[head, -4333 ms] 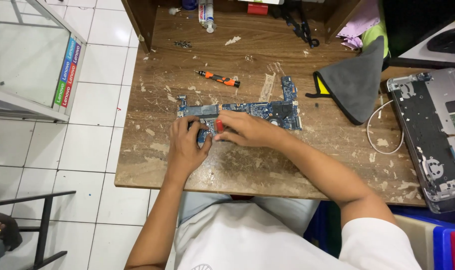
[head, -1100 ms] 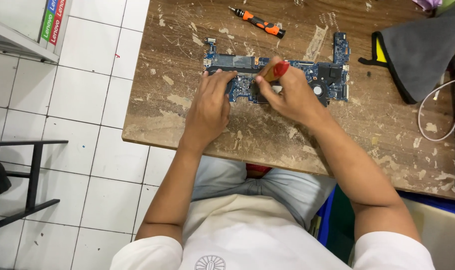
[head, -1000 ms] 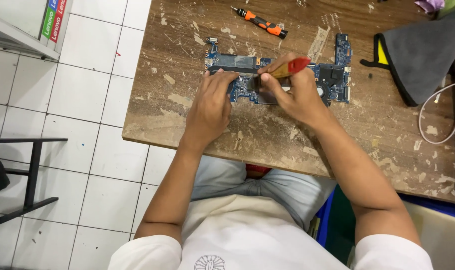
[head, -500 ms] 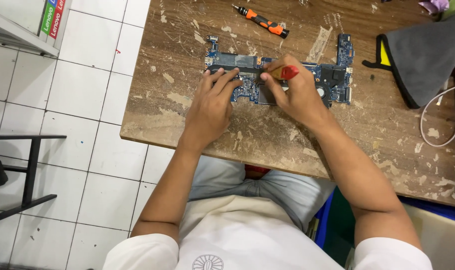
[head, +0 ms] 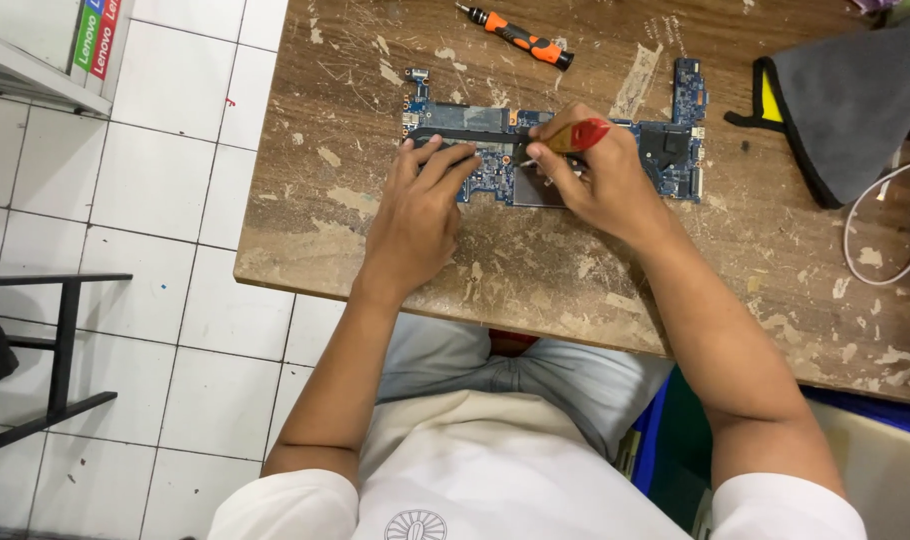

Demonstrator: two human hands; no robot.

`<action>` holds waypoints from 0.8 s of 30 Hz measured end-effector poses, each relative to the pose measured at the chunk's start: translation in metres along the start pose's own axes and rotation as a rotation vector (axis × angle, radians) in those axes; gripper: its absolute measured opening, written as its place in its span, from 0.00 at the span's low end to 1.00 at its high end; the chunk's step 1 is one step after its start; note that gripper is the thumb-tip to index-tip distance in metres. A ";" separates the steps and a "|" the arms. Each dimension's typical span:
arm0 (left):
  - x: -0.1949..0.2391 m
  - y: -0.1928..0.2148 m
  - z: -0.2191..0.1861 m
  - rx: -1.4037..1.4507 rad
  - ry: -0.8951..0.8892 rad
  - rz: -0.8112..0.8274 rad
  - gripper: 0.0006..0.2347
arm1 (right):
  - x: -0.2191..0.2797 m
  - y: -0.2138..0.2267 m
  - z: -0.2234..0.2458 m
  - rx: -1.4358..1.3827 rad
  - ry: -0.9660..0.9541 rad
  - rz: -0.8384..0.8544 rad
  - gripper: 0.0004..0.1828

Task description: The person cleans a laptop motherboard using a brush, sweeping across the surface to remove dust and debris. The person holds the board steady with one hand while brushing with the other, covering multiple areas of the circuit board.

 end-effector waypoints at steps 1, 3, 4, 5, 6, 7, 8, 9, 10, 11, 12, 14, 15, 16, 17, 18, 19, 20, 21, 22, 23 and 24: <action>0.001 -0.001 0.001 0.001 0.000 0.002 0.21 | 0.000 0.000 0.003 0.000 -0.003 0.000 0.07; 0.000 -0.002 0.002 0.007 -0.007 -0.006 0.21 | -0.001 -0.002 0.007 -0.020 -0.010 0.036 0.06; 0.000 -0.001 0.001 0.008 -0.007 -0.006 0.21 | 0.000 -0.002 0.009 -0.020 -0.011 0.036 0.06; -0.001 -0.001 0.000 0.014 -0.002 -0.002 0.22 | 0.002 -0.006 0.008 -0.107 -0.054 0.093 0.04; -0.001 0.000 0.000 0.019 0.003 0.002 0.22 | 0.004 -0.011 0.008 -0.196 -0.096 0.149 0.03; -0.001 0.000 0.000 0.018 0.004 0.004 0.22 | 0.001 -0.008 0.009 -0.197 -0.097 0.148 0.03; -0.001 -0.001 0.001 0.024 0.010 0.004 0.22 | -0.002 -0.003 0.012 -0.081 -0.060 0.117 0.05; -0.001 -0.002 0.002 0.030 0.017 0.004 0.22 | -0.005 0.002 0.015 0.035 -0.023 0.085 0.09; 0.000 -0.002 0.001 0.029 0.014 0.006 0.22 | -0.005 0.003 0.019 0.036 -0.024 0.083 0.09; 0.000 -0.001 0.001 0.024 0.014 0.003 0.22 | -0.004 0.000 0.021 -0.043 -0.057 0.136 0.07; 0.000 -0.001 0.001 0.020 0.014 -0.002 0.22 | -0.004 -0.002 0.023 -0.121 -0.087 0.190 0.06; -0.001 -0.003 0.002 0.023 0.010 -0.003 0.22 | -0.007 0.000 0.028 -0.132 -0.083 0.198 0.05; -0.001 -0.004 0.003 0.025 0.008 -0.005 0.22 | -0.008 -0.001 0.032 -0.143 -0.077 0.208 0.05; -0.001 -0.005 0.003 0.025 0.007 -0.005 0.22 | -0.004 -0.002 0.024 -0.143 -0.077 0.207 0.05; -0.001 -0.005 0.003 0.032 0.012 -0.003 0.22 | -0.001 -0.001 0.017 -0.056 -0.056 0.184 0.06; 0.000 -0.005 0.003 0.039 0.018 0.001 0.22 | 0.003 -0.002 0.011 0.029 -0.036 0.161 0.08; 0.000 -0.005 0.003 0.038 0.018 0.002 0.22 | 0.001 -0.001 0.019 0.028 -0.037 0.159 0.08; 0.000 -0.005 0.003 0.043 0.021 0.004 0.22 | -0.001 -0.002 0.024 -0.064 -0.082 0.221 0.07; -0.001 -0.005 0.003 0.048 0.025 0.006 0.23 | -0.003 -0.004 0.030 -0.157 -0.127 0.283 0.06; 0.000 -0.005 0.003 0.048 0.029 0.006 0.23 | -0.004 -0.004 0.030 -0.160 -0.126 0.285 0.06; 0.000 -0.005 0.003 0.049 0.030 0.005 0.23 | -0.006 -0.002 0.030 -0.130 -0.096 0.262 0.06; -0.001 -0.006 0.002 0.050 0.029 0.004 0.23 | -0.007 0.000 0.031 -0.099 -0.068 0.237 0.07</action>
Point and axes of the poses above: each hand's wrist, its own x-axis away from the middle knuckle, its own y-axis out of the back of the hand, z = x × y, the point moved 6 cm from there along -x, towards the middle knuckle, and after that the axes turned 2 degrees about -y, right-handed, at the moved point
